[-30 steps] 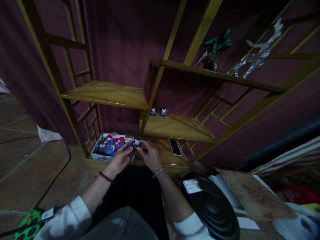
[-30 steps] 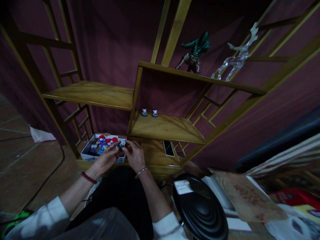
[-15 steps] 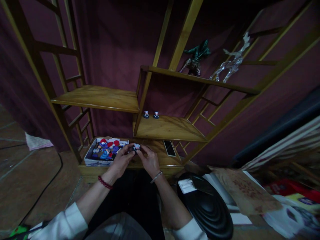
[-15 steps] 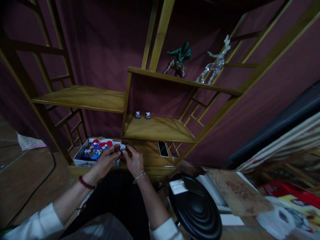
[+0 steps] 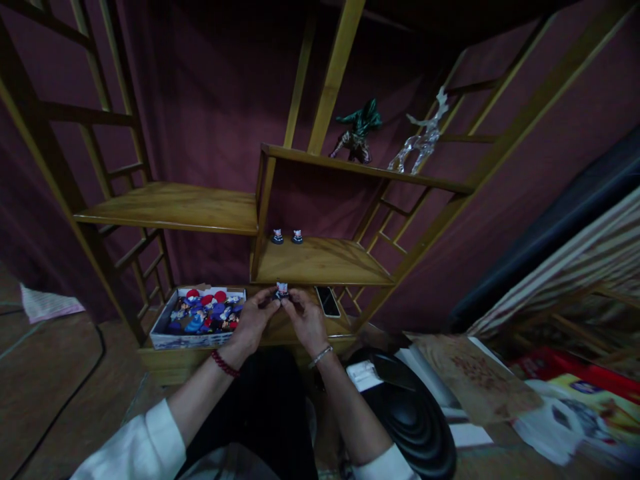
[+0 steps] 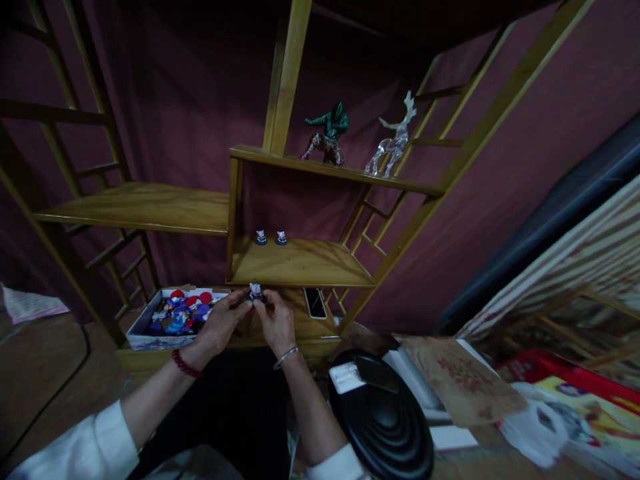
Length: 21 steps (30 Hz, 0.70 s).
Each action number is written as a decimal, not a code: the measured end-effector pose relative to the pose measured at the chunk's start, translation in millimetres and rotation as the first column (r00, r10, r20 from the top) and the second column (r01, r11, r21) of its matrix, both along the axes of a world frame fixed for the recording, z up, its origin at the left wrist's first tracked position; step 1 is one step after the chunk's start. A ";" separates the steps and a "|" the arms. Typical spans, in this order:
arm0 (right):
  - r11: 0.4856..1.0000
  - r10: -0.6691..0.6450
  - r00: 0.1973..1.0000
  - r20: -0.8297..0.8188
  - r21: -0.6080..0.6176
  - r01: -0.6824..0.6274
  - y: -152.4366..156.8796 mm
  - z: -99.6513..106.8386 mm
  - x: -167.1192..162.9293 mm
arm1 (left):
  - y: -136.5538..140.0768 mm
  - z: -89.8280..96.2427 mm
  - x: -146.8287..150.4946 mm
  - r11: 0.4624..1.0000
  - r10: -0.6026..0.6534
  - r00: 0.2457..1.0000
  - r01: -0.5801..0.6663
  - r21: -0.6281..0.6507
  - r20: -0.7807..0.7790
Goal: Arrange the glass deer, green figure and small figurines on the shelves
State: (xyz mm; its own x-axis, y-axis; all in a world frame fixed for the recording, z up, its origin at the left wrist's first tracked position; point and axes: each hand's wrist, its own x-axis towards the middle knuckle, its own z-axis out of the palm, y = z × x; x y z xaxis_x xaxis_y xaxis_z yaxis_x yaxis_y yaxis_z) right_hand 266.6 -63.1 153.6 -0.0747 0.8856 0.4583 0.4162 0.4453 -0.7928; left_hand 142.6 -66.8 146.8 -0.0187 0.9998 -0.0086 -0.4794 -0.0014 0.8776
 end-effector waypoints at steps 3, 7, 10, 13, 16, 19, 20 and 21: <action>0.999 0.044 0.998 -0.049 -0.022 -0.045 4.6 1.1 10.0 | 6.2 2.9 9.0 1.000 -0.011 0.999 0.011 -0.003 -0.037; 1.000 0.027 0.998 -0.062 -0.013 -0.028 11.8 4.2 21.8 | 13.7 6.7 20.5 1.000 -0.006 0.999 0.006 0.006 -0.052; 1.000 0.012 0.998 -0.056 0.015 -0.011 17.5 8.1 30.6 | 19.0 11.4 28.8 0.999 0.019 0.997 -0.017 0.028 -0.073; 1.000 -0.009 0.998 -0.061 0.010 0.010 22.8 14.4 39.5 | 24.3 21.0 37.4 0.997 0.030 0.993 -0.022 0.068 -0.113; 1.000 -0.013 0.998 -0.063 -0.002 0.013 28.6 23.0 48.8 | 31.5 33.4 47.6 0.994 0.067 0.982 -0.051 0.095 -0.174; 1.000 -0.005 0.997 -0.071 0.007 0.006 37.7 30.3 59.4 | 41.5 44.1 58.6 0.990 0.090 0.957 -0.056 0.128 -0.275; 1.000 -0.004 0.998 -0.068 0.007 0.005 41.6 31.6 63.2 | 45.1 46.9 62.1 0.989 0.089 0.945 -0.047 0.140 -0.315; 1.000 -0.006 0.998 -0.061 0.006 0.006 45.9 32.2 67.1 | 48.6 49.2 65.4 0.988 0.083 0.931 -0.032 0.148 -0.355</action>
